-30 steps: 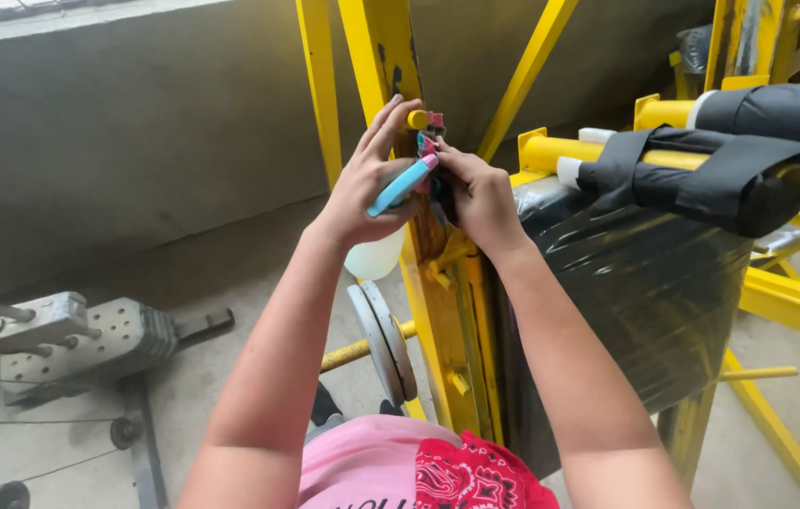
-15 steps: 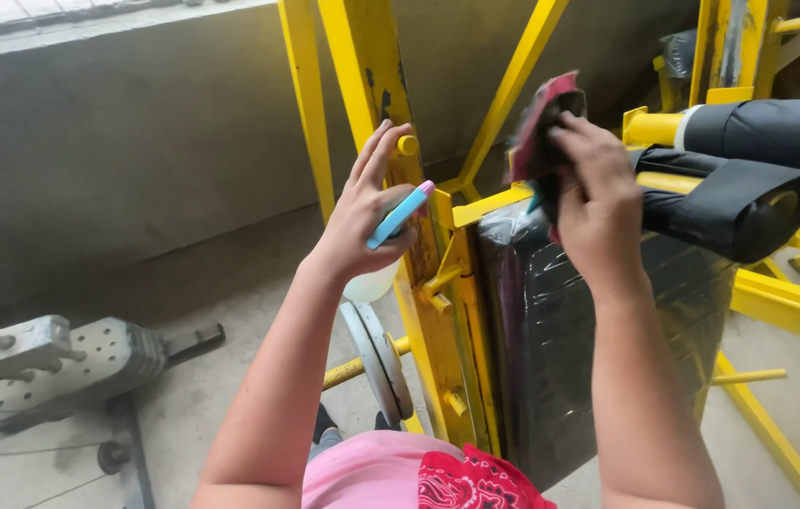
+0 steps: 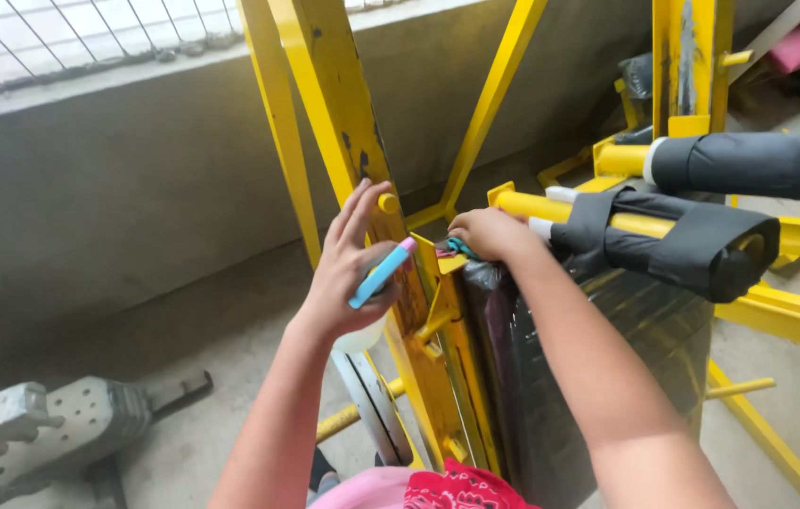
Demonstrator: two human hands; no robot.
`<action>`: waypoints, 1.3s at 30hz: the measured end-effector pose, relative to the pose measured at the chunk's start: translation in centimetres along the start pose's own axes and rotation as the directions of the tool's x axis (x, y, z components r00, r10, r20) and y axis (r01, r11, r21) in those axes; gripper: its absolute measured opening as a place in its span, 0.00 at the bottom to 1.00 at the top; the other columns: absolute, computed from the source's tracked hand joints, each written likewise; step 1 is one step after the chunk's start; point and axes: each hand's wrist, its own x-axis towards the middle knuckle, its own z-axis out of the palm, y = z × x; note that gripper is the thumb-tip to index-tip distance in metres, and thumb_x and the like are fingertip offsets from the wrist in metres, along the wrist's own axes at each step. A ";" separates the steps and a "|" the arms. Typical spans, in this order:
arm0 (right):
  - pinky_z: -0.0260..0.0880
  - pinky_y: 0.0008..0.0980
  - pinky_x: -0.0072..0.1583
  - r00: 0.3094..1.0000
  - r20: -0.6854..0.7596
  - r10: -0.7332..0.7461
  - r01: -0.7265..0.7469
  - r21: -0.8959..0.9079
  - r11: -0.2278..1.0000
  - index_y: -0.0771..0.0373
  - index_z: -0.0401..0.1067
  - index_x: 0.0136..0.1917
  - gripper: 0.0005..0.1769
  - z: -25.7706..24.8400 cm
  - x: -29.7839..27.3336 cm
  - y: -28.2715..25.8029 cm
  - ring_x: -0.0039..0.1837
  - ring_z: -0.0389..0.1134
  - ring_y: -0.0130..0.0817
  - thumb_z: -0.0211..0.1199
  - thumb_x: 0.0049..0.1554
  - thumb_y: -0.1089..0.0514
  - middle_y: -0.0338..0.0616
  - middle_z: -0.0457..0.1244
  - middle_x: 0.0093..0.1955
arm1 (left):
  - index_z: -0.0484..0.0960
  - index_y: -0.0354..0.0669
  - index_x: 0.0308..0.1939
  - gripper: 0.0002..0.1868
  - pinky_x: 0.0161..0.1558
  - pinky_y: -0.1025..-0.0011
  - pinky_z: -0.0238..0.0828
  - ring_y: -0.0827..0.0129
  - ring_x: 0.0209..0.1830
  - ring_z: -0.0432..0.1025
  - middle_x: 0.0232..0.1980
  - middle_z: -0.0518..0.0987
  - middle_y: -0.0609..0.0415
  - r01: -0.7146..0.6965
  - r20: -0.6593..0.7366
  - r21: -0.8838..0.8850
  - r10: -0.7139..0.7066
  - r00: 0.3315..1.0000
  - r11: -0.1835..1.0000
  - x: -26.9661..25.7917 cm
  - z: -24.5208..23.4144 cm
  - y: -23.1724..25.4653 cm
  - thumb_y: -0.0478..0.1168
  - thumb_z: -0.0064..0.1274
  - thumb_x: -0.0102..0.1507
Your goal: Cleaning and disinfecting various weight training machines in a gym using a spray bottle and a cloth.
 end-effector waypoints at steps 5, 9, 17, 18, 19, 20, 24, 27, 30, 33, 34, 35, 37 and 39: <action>0.67 0.45 0.65 0.999 0.042 -0.019 0.029 -0.256 0.966 0.54 0.79 0.60 0.19 2.8 3.8 -0.6 0.63 0.69 0.51 0.55 0.64 0.46 0.51 0.69 0.59 | 0.85 0.47 0.40 0.15 0.79 0.49 0.50 0.38 0.83 0.51 0.79 0.61 0.36 0.013 0.013 0.016 -0.013 1.000 1.000 -0.2 -0.1 -0.6 0.36 0.55 0.49; 0.68 0.45 0.63 1.000 0.010 -0.009 0.010 -0.143 0.990 0.55 0.79 0.57 0.18 1.3 0.3 -1.7 0.61 0.69 0.50 0.57 0.62 0.45 0.50 0.70 0.56 | 0.86 0.48 0.39 0.15 0.78 0.49 0.49 0.38 0.83 0.50 0.79 0.60 0.36 -0.024 0.000 0.011 0.024 1.000 1.000 -0.5 0.0 -0.8 0.36 0.56 0.49; 0.69 0.42 0.62 0.973 -0.215 -0.083 0.091 0.030 0.995 0.54 0.79 0.56 0.15 -1.0 -8.0 -4.9 0.59 0.71 0.47 0.59 0.61 0.49 0.46 0.71 0.55 | 0.85 0.49 0.37 0.14 0.79 0.50 0.51 0.40 0.83 0.50 0.79 0.61 0.37 -0.009 0.006 0.014 0.009 1.000 1.000 -0.6 -0.1 -0.7 0.37 0.55 0.47; 0.68 0.42 0.61 0.951 -0.259 -0.167 0.184 0.044 0.982 0.55 0.79 0.56 0.14 -0.9 -8.7 -4.6 0.59 0.70 0.47 0.59 0.60 0.52 0.47 0.71 0.56 | 0.86 0.49 0.38 0.15 0.78 0.49 0.50 0.40 0.83 0.50 0.79 0.60 0.38 -0.009 0.020 0.012 0.009 1.000 1.000 -0.7 -0.2 -0.7 0.37 0.55 0.47; 0.67 0.43 0.60 0.920 -0.303 -0.248 0.277 0.055 0.959 0.55 0.79 0.56 0.13 -0.8 -9.3 -4.2 0.59 0.70 0.48 0.59 0.60 0.55 0.48 0.70 0.56 | 0.86 0.49 0.39 0.15 0.78 0.48 0.50 0.40 0.83 0.50 0.79 0.60 0.38 -0.009 0.033 0.011 0.009 0.999 1.000 -0.7 -0.3 -0.8 0.37 0.55 0.47; 0.67 0.43 0.60 0.921 -0.296 -0.252 0.279 0.055 0.959 0.55 0.79 0.56 0.13 -1.6 -10.3 -4.2 0.59 0.70 0.48 0.59 0.60 0.55 0.48 0.70 0.56 | 0.86 0.49 0.39 0.15 0.78 0.48 0.50 0.40 0.83 0.50 0.79 0.60 0.38 -0.001 0.031 0.011 0.001 1.000 1.000 -0.7 -0.3 -0.8 0.37 0.55 0.47; 0.70 0.37 0.59 0.973 -0.183 -0.141 0.179 0.208 0.962 0.53 0.79 0.57 0.14 -3.3 -12.1 -3.6 0.55 0.73 0.42 0.63 0.58 0.55 0.47 0.72 0.53 | 0.86 0.48 0.40 0.15 0.77 0.46 0.49 0.40 0.84 0.48 0.80 0.58 0.39 0.016 0.036 -0.015 -0.015 0.999 1.000 -0.9 -0.2 -0.8 0.38 0.56 0.48; 0.71 0.37 0.59 0.981 -0.195 -0.014 0.074 0.303 0.950 0.54 0.79 0.57 0.13 -2.9 -9.1 -1.8 0.54 0.74 0.42 0.62 0.59 0.55 0.46 0.72 0.53 | 0.86 0.48 0.39 0.15 0.78 0.45 0.48 0.40 0.84 0.47 0.80 0.58 0.38 0.016 0.023 -0.010 -0.016 1.000 1.000 -0.8 0.0 -0.9 0.38 0.56 0.47; 0.71 0.38 0.60 0.988 -0.152 0.021 0.009 0.193 0.981 0.54 0.79 0.57 0.13 -2.1 -4.4 -0.4 0.56 0.73 0.45 0.62 0.60 0.55 0.47 0.71 0.55 | 0.85 0.48 0.38 0.14 0.79 0.46 0.48 0.39 0.84 0.47 0.80 0.58 0.38 0.017 0.022 -0.003 -0.017 1.000 1.000 -0.8 0.1 -0.9 0.38 0.56 0.47; 0.69 0.39 0.62 0.999 -0.050 -0.001 0.002 0.024 1.000 0.53 0.80 0.57 0.14 -0.9 -1.0 -1.4 0.59 0.72 0.47 0.61 0.60 0.54 0.47 0.71 0.56 | 0.85 0.49 0.39 0.15 0.80 0.48 0.48 0.40 0.84 0.48 0.81 0.58 0.38 0.015 0.015 0.010 -0.015 1.000 1.000 -0.9 0.3 -1.0 0.38 0.56 0.48; 0.69 0.41 0.62 1.000 0.001 0.018 -0.018 -0.003 1.000 0.54 0.80 0.57 0.14 -0.7 0.1 -2.0 0.60 0.71 0.46 0.60 0.60 0.53 0.47 0.71 0.56 | 0.86 0.50 0.41 0.17 0.80 0.49 0.49 0.39 0.84 0.48 0.81 0.57 0.39 0.008 0.004 0.015 -0.008 1.000 1.000 -0.8 0.3 -1.0 0.38 0.55 0.48; 0.69 0.41 0.62 1.000 -0.003 0.017 -0.017 0.000 1.000 0.54 0.80 0.57 0.14 -0.1 0.5 -1.7 0.60 0.71 0.46 0.60 0.60 0.53 0.47 0.71 0.56 | 0.86 0.50 0.41 0.17 0.80 0.49 0.49 0.39 0.84 0.48 0.81 0.57 0.39 0.005 0.006 0.019 -0.005 1.000 1.000 -0.8 0.3 -1.0 0.38 0.55 0.48; 0.68 0.42 0.62 1.000 0.017 -0.008 0.008 0.008 1.000 0.53 0.79 0.59 0.15 1.0 1.4 -1.3 0.59 0.70 0.50 0.59 0.62 0.52 0.50 0.70 0.57 | 0.85 0.50 0.37 0.15 0.80 0.49 0.50 0.41 0.84 0.49 0.80 0.59 0.40 0.016 0.004 0.038 -0.017 1.000 0.999 -0.7 0.3 -0.9 0.38 0.55 0.47; 0.69 0.41 0.61 0.999 0.004 -0.047 0.047 0.078 0.996 0.55 0.79 0.58 0.14 0.1 -0.7 -2.2 0.59 0.71 0.49 0.58 0.62 0.53 0.49 0.71 0.56 | 0.85 0.50 0.38 0.15 0.79 0.49 0.50 0.40 0.84 0.49 0.80 0.58 0.39 0.021 0.019 0.030 -0.022 1.000 0.999 -0.9 0.1 -0.7 0.38 0.55 0.47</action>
